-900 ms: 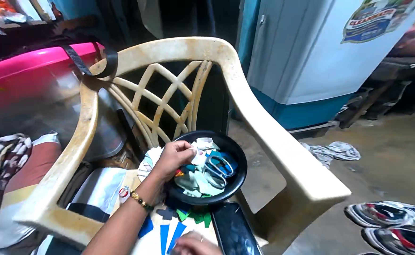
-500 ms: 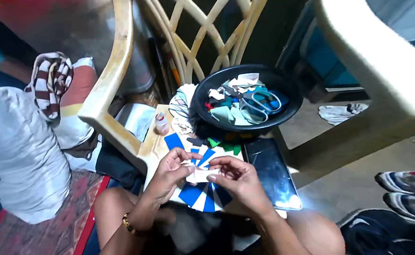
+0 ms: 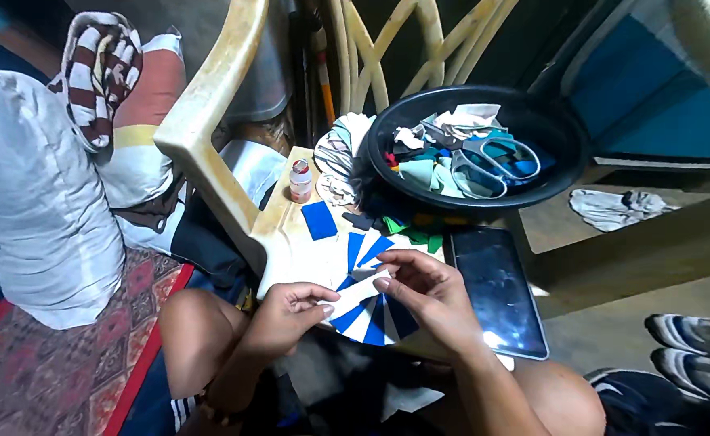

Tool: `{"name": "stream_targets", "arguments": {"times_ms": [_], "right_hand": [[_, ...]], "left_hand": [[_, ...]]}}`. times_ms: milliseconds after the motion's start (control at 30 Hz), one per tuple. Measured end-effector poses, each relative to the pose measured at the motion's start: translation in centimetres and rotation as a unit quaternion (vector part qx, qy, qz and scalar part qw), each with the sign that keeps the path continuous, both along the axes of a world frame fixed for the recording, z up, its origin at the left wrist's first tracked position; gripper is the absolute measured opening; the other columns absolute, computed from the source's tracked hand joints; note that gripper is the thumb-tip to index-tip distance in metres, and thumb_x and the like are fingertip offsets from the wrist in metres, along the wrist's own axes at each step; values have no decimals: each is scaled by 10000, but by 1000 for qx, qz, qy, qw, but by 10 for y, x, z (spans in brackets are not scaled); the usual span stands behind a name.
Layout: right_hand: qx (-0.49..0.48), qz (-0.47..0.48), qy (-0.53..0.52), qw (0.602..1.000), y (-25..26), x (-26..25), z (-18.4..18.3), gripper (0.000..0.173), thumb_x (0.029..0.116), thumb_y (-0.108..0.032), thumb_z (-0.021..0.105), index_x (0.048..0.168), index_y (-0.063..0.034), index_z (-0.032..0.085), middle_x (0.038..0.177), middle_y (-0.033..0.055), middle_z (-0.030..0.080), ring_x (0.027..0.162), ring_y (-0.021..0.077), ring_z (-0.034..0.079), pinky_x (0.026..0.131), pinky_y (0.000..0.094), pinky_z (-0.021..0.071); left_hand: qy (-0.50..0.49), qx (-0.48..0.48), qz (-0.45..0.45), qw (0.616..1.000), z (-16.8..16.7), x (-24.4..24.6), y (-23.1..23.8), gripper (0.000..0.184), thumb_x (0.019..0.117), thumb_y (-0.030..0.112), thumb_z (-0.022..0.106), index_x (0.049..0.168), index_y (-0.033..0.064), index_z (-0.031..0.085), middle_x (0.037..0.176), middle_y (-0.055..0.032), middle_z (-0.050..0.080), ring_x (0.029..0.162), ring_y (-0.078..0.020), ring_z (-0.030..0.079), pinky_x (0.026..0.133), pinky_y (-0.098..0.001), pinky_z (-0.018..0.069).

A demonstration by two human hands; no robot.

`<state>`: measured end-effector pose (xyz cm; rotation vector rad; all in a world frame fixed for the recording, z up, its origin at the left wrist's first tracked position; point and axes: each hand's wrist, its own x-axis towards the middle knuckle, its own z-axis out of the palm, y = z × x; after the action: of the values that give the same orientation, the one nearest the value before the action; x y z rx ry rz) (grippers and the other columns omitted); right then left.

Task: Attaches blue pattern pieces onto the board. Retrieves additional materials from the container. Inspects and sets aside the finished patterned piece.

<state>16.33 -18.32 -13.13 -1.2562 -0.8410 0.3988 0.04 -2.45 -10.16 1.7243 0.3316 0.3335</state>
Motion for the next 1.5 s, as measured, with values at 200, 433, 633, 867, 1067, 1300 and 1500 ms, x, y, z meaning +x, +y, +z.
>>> {"name": "stream_targets", "arguments": {"times_ms": [200,433,633,867,1067,1300,1500], "right_hand": [[-123,-105,-218,962,9,-1,-16,216,895,-67,645,1069,37,720,811,58,693,709,35,622,687,172,520],[-185,-126,-287,932,15,1,-24,218,897,-101,669,1081,-5,735,811,67,706,724,173,650,698,321,548],[-111,-93,-240,960,14,3,-21,231,888,-73,624,1068,28,728,865,47,705,797,60,635,763,193,523],[63,135,-39,988,8,-11,1,241,998,-79,595,1239,-93,592,1077,-113,653,940,-58,614,814,130,535],[63,154,-56,984,8,-22,5,229,1064,-150,519,1271,-58,547,1045,-84,643,928,-58,597,815,123,508],[58,163,70,982,12,-30,0,719,771,-41,822,1368,41,428,981,-56,666,783,-30,614,725,141,532],[-39,95,22,994,6,-14,1,339,839,-2,733,1168,-6,655,842,-119,704,709,-61,607,641,113,504]], "left_hand": [[104,81,93,987,-10,1,-1,69,877,23,723,944,5,729,829,-8,703,714,26,638,679,-133,530],[124,175,107,971,-17,1,-4,96,865,76,737,941,17,745,754,1,662,637,38,559,603,-111,453],[95,153,102,978,-18,-1,-5,174,837,51,740,1004,7,722,750,25,631,622,41,538,577,-92,434],[21,232,-25,972,6,-10,-9,594,764,323,845,1221,1,646,954,-28,643,760,-12,545,637,-132,439],[-61,199,47,977,18,7,-20,229,844,129,772,1002,-21,702,915,-41,696,786,30,617,671,-82,487],[-143,68,140,977,14,18,-37,56,837,-53,699,879,-41,662,868,-26,706,728,18,659,665,-135,570],[-149,5,234,961,8,14,-27,218,818,-88,694,993,-12,588,878,-6,714,716,-46,698,657,-202,612]]}}
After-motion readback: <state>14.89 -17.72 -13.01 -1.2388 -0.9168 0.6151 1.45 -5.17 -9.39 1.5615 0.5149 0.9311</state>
